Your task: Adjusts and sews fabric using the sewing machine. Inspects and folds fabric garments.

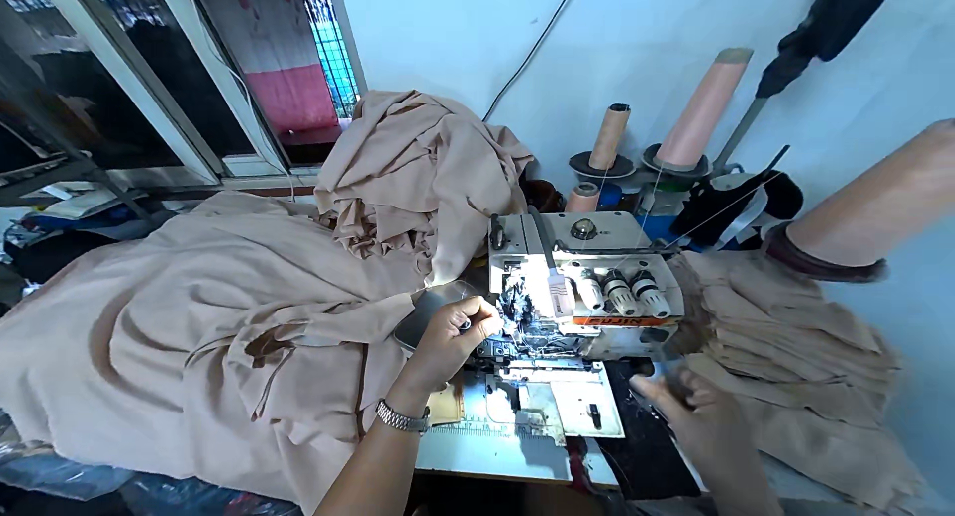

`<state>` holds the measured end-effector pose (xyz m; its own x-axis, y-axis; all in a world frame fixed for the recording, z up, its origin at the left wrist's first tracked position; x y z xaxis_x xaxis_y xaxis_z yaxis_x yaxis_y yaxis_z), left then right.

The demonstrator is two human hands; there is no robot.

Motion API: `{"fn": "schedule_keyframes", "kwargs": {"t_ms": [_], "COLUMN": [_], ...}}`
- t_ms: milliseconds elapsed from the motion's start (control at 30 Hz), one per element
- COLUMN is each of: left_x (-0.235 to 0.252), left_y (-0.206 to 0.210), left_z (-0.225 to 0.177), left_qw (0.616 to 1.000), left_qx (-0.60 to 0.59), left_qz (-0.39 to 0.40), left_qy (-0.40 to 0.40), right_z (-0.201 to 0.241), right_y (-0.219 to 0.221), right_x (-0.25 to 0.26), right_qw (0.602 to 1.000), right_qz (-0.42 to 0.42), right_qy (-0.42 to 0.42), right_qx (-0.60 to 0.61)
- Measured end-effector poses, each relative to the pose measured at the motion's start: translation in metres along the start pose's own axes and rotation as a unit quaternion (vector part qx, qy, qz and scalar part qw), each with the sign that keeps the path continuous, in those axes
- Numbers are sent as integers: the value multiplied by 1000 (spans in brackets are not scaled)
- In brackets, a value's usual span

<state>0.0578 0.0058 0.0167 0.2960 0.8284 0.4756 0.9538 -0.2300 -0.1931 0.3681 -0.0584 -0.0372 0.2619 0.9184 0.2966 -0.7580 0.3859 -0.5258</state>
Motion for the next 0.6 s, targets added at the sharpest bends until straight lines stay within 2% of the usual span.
{"fn": "schedule_keyframes", "kwargs": {"t_ms": [67, 133, 233, 367, 433, 600], "left_x": [0, 0, 0, 2, 2, 1], "left_y": [0, -1, 0, -1, -1, -1], "left_z": [0, 0, 0, 3, 4, 4], "left_qw": [1000, 1000, 1000, 1000, 1000, 1000], "left_qx": [6, 18, 20, 16, 9, 11], "left_qz": [2, 0, -6, -3, 1, -2], "left_qy": [2, 0, 7, 16, 9, 11], "right_z": [-14, -19, -31, -52, -57, -47], "right_y": [-12, -16, -9, 3, 3, 1], "right_x": [18, 40, 77, 107, 108, 113], "right_qw": [996, 991, 987, 976, 968, 966], "right_qz": [-91, -116, -83, -30, -30, -37], "right_qy": [19, 51, 126, 202, 222, 242], "right_qx": [-18, -45, -48, 76, 113, 78]}}
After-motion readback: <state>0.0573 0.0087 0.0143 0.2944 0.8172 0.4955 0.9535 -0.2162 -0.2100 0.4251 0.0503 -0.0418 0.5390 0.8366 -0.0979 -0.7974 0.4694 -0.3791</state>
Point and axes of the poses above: each hand's wrist, its own x-axis towards the middle knuckle, its own y-axis out of the palm, z = x × y, the point moved 5 cm from there along x, towards the middle knuckle, and after that the axes turned 6 degrees about -x, right-handed, at the moved point
